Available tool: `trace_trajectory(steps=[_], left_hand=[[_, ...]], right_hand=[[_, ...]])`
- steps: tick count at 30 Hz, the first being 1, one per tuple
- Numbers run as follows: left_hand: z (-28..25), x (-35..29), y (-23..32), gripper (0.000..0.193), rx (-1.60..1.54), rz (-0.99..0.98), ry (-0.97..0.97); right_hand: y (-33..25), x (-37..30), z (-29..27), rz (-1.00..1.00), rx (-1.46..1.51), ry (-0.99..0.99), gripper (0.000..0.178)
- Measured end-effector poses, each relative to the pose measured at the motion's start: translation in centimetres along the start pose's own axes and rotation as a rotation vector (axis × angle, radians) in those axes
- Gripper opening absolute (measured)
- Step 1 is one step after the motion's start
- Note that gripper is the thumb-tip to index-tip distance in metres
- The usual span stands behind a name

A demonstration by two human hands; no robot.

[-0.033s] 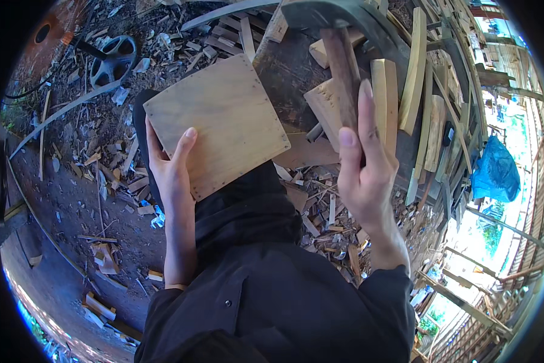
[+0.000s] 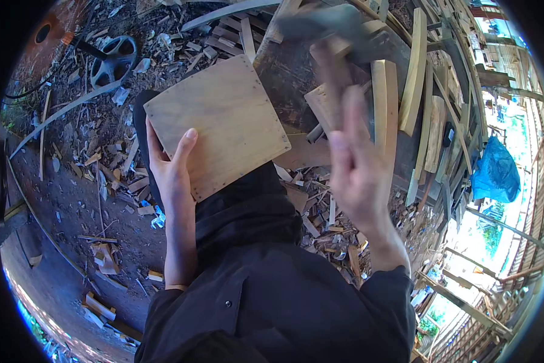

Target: The person is assembling a small wooden stool by hammering nails into the wooden pieces.

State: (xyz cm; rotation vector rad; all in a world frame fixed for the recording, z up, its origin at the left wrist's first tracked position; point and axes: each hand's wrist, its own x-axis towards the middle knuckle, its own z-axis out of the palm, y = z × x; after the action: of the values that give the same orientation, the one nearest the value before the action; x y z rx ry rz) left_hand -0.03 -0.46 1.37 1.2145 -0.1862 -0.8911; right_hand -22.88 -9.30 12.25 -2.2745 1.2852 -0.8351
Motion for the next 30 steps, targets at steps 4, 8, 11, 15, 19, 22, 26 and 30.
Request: trace_trajectory(steps=[4,8,11,15,19,22,26,30], left_hand=[[0.2,0.1,0.0,0.094,-0.025,-0.005,-0.025],[0.2,0.4,-0.2,0.093,0.013,0.012,-0.007],[-0.9,1.2,-0.5,0.09,-0.022,-0.001,-0.038],[-3.5,2.3,-1.5,0.073,-0.174,-0.094,-0.153],[-8.2,3.6,-4.5,0.054,-0.192,-0.233,-0.113],[-9.5,3.9,-5.5,0.056,-0.206,-0.256,-0.086],[-10.9,3.6,-5.4,0.063,-0.195,-0.304,-0.035],[-11.3,3.6,-5.0,0.065,-0.113,-0.268,-0.011]], right_hand=[[1.7,-0.2,1.4,0.098,-0.232,-0.473,0.058],[1.0,0.3,0.4,0.013,-0.164,-0.259,0.056],[1.8,-0.7,0.3,0.105,-0.136,-0.065,0.059],[4.0,-1.6,0.1,0.314,-0.255,0.064,0.078],[4.7,-1.2,-0.7,0.417,-0.309,0.011,0.085],[5.5,-1.4,0.2,0.406,-0.256,0.021,0.078],[5.7,-0.8,0.9,0.586,-0.243,0.099,0.072],[6.4,-0.2,0.5,0.647,-0.387,0.136,0.068]])
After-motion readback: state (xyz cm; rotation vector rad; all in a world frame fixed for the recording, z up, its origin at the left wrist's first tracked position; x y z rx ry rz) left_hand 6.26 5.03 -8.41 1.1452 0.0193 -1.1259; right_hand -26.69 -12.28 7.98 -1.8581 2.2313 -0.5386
